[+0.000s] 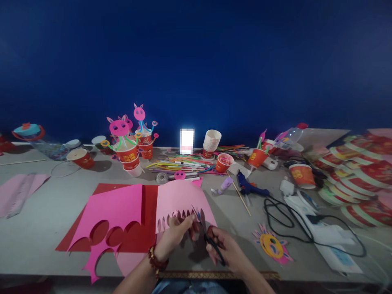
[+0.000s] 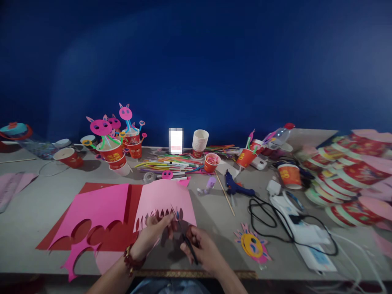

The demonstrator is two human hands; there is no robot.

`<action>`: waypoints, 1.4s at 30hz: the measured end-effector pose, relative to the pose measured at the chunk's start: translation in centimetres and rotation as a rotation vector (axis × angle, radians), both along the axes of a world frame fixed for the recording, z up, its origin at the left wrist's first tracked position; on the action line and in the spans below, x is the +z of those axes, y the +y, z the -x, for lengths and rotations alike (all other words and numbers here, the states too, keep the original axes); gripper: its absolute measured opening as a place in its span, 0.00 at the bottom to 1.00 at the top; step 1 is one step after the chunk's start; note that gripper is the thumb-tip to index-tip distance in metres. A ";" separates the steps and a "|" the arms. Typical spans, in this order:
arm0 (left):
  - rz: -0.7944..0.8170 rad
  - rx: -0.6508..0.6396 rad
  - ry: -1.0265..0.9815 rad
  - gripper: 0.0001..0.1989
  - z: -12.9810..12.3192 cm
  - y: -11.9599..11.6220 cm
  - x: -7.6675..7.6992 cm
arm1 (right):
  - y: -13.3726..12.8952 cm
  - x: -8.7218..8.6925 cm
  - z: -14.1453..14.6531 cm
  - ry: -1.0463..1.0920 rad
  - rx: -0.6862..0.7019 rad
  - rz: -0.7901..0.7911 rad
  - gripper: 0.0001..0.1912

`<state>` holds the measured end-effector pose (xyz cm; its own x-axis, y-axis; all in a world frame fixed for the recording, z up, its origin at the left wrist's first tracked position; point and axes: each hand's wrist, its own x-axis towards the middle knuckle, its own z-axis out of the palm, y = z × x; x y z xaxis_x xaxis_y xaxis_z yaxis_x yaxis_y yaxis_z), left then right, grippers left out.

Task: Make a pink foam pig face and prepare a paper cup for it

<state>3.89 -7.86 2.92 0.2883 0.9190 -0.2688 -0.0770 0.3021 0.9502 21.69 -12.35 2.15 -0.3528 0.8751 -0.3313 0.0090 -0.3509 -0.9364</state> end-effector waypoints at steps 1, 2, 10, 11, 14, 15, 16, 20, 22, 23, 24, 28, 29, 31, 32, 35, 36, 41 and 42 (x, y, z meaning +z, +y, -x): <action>0.000 0.001 0.005 0.24 0.0 0.0 -0.2 | 0.0 -0.1 0.0 0.002 -0.005 0.000 0.31; -0.003 0.004 0.009 0.24 0.0 0.0 -0.3 | 0.0 -0.1 0.1 0.003 -0.010 0.000 0.31; -0.013 0.005 -0.006 0.23 0.1 0.0 -0.3 | 0.1 0.1 0.2 -0.016 -0.013 -0.016 0.32; -0.016 0.008 -0.010 0.23 0.1 0.0 -0.3 | 0.1 0.0 0.2 -0.017 -0.016 -0.019 0.32; -0.018 0.018 -0.001 0.24 0.0 0.0 -0.3 | 0.0 -0.2 0.2 -0.011 -0.012 -0.021 0.31; -0.013 0.019 0.000 0.24 0.0 0.0 -0.3 | 0.0 -0.2 0.2 -0.008 -0.013 -0.020 0.31; -0.010 0.019 -0.003 0.23 0.0 0.0 -0.2 | 0.0 -0.1 0.2 -0.008 -0.018 -0.020 0.31; -0.014 0.021 0.009 0.24 0.0 0.1 0.3 | -0.2 0.4 0.5 0.021 -0.035 -0.019 0.31; -0.017 0.025 0.029 0.26 0.0 0.1 0.5 | -0.3 0.8 0.6 0.047 -0.031 -0.013 0.31; -0.023 0.029 0.034 0.27 -0.1 0.1 0.5 | -0.3 0.9 0.7 0.057 -0.033 -0.011 0.31; -0.031 0.033 0.037 0.27 -0.1 0.1 0.5 | -0.4 1.0 0.8 0.063 -0.034 -0.012 0.31; -0.034 0.045 0.050 0.26 -0.2 0.0 0.6 | -0.6 1.0 1.1 0.068 -0.047 -0.023 0.31; -0.029 0.042 0.052 0.26 -0.2 0.0 0.6 | -0.7 1.0 1.1 0.064 -0.050 -0.024 0.30; -0.024 0.036 0.053 0.26 -0.2 0.0 0.7 | -0.7 0.9 1.1 0.056 -0.053 -0.023 0.30; -0.023 0.031 0.052 0.26 -0.1 0.0 0.7 | -0.7 0.8 1.1 0.056 -0.050 -0.023 0.30; -0.017 0.027 0.059 0.25 0.0 0.0 0.4 | -0.6 1.0 1.0 0.061 -0.045 -0.026 0.31; -0.022 0.027 0.062 0.25 0.0 0.0 0.3 | -0.6 1.1 1.0 0.062 -0.045 -0.026 0.31; -0.038 0.032 0.058 0.25 -0.1 0.0 0.2 | -0.5 1.6 1.2 0.056 -0.056 -0.012 0.31; -0.034 0.032 0.057 0.25 -0.1 0.1 0.3 | -0.5 1.6 1.2 0.056 -0.054 -0.009 0.31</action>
